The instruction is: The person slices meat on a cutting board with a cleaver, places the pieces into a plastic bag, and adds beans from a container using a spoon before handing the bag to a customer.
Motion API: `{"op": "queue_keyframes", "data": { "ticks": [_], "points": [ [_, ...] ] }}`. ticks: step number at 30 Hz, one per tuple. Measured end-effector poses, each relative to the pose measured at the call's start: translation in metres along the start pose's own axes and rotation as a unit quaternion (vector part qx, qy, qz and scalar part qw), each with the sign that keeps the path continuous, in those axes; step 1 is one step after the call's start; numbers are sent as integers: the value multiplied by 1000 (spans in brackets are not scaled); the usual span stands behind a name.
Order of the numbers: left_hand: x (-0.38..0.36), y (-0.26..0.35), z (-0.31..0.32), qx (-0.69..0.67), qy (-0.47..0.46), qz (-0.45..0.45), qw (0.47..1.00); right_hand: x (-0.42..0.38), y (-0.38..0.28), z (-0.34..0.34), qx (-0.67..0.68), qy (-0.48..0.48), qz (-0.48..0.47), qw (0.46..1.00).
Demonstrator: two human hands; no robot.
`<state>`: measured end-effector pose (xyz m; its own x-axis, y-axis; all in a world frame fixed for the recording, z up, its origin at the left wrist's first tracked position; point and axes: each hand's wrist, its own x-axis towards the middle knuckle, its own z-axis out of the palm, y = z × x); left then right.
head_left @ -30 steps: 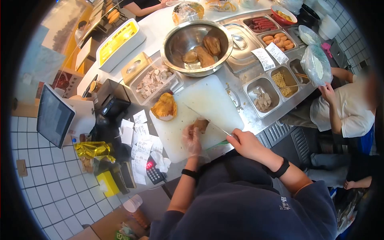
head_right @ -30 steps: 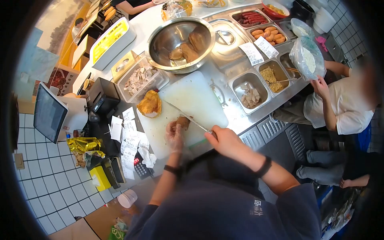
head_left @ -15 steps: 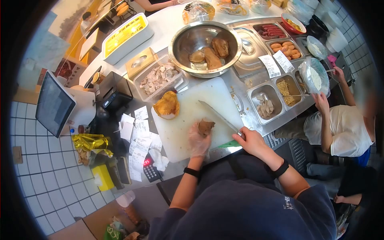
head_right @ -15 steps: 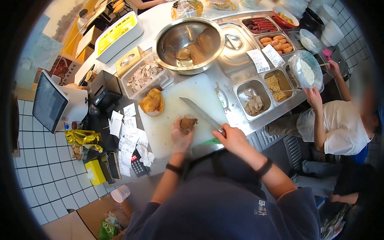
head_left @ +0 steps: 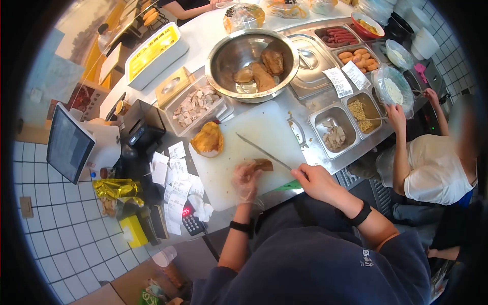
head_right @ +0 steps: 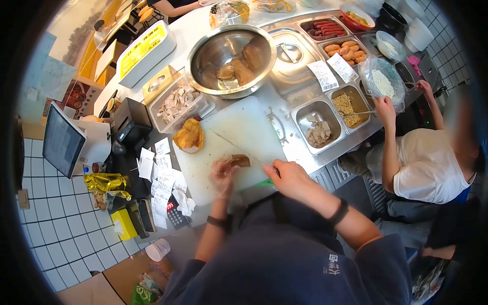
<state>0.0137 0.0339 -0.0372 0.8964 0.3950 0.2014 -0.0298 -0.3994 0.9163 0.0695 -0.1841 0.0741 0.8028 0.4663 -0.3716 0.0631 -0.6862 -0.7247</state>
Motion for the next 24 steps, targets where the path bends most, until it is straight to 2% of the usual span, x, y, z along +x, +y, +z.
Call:
{"op": "queue_keyframes", "data": {
  "ticks": [3,6,12,18,21,24],
  "points": [
    [-1,-12,4,-6,32,34,999,-3,-7,-2,7,-7,-18,1000],
    [-10,-10,11,-19,68,-24,997,-3,-11,-2,-32,-19,-26,999],
    [-13,-27,27,-93,119,7,989,-3,-22,-8,-112,-31,-51,992],
    [-15,-30,26,-124,88,-44,987,17,-18,4,-116,-43,-99,987],
    [-19,-35,36,-191,133,-89,968,13,-24,-14,-107,-53,-94,988],
    [-18,-34,36,-119,133,-52,983,8,-20,-28,-132,-110,-49,984]
  ]
}}
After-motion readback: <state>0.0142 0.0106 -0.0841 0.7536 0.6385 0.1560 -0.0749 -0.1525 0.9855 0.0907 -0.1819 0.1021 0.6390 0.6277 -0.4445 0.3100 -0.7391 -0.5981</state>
